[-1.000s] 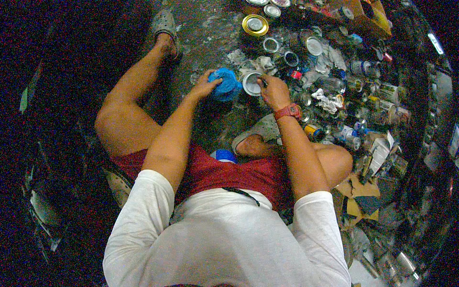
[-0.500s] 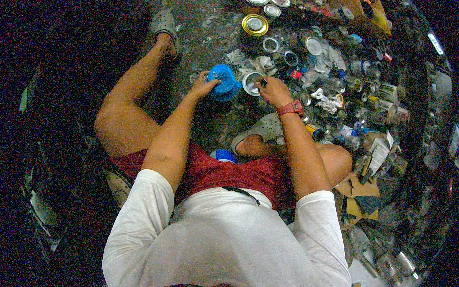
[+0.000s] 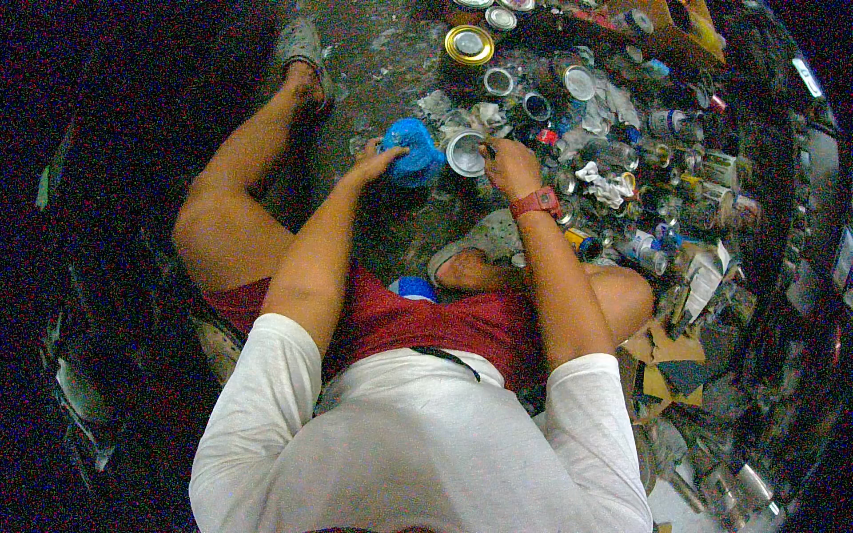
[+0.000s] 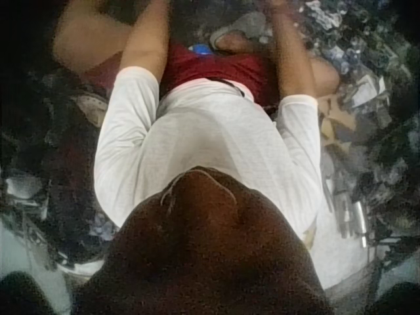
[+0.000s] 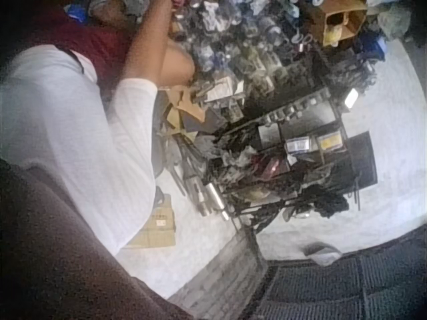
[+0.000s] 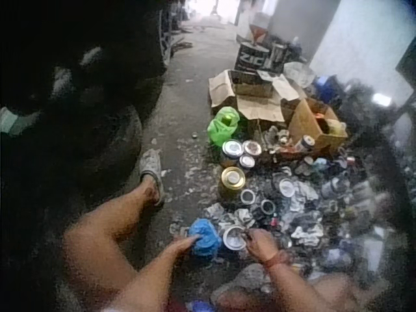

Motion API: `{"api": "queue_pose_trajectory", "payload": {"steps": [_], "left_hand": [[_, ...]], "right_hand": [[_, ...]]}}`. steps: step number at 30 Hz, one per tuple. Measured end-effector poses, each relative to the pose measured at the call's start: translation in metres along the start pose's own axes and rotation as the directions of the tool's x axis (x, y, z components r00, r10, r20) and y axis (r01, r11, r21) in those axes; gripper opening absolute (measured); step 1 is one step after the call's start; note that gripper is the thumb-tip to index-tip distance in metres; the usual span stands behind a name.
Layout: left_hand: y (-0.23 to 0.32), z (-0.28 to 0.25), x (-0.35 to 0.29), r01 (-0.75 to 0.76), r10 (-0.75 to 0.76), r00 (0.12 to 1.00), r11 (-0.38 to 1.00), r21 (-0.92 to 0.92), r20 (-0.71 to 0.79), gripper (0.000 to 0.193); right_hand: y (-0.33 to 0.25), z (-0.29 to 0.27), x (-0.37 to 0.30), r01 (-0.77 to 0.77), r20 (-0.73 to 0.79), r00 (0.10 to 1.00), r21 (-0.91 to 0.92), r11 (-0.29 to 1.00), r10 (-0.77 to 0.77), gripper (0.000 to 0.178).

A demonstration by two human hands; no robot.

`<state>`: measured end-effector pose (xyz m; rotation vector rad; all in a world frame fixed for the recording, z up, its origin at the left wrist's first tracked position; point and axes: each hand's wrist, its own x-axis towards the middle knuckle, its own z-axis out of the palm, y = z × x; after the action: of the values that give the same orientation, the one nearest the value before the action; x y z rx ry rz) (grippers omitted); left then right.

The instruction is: The person sits on the floor and wipes the inside of several metal cans using a blue cloth. They pick up cans one at a time, wipe them, and place them back among the pile. The person also handles a plastic bottle and other debris while cleaning.

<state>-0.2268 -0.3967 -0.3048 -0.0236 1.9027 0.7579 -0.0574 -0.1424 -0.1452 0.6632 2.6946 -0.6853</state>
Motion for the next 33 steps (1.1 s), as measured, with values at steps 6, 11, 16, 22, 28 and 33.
{"api": "queue_pose_trajectory", "payload": {"steps": [6, 11, 16, 22, 28, 33], "left_hand": [[-0.021, 0.012, 0.029, 0.066, -0.065, 0.998, 0.996, -0.053, 0.008, 0.145], [-0.032, 0.019, 0.042, 0.073, -0.072, 0.997, 0.991, -0.113, 0.016, 0.158], [-0.015, 0.009, 0.008, 0.142, -0.144, 0.989, 0.988, -0.058, -0.030, 0.158], [0.001, -0.001, -0.013, 0.021, -0.022, 1.000, 0.998, -0.055, -0.017, 0.143], [-0.010, 0.003, -0.001, 0.020, -0.022, 0.999, 0.999, -0.040, -0.050, 0.141], [-0.006, -0.004, -0.005, -0.021, 0.019, 0.999, 0.999, -0.043, -0.031, 0.134]], "right_hand": [[0.001, 0.008, 0.000, 0.096, 0.018, 0.995, 0.119, 0.988, -0.099, 0.035], [0.001, 0.007, -0.001, -0.009, -0.085, 0.996, -0.026, 1.000, 0.007, 0.037], [-0.002, 0.004, -0.002, 0.074, 0.022, 0.997, 0.123, 0.990, -0.077, 0.036], [-0.002, 0.007, -0.005, 0.047, -0.077, 0.996, 0.076, 0.996, -0.041, 0.039], [0.000, 0.007, -0.005, -0.022, 0.004, 1.000, 0.115, 0.993, 0.022, 0.040], [0.000, 0.005, -0.010, -0.043, -0.132, 0.988, 0.236, 0.971, 0.076, 0.042]]}}
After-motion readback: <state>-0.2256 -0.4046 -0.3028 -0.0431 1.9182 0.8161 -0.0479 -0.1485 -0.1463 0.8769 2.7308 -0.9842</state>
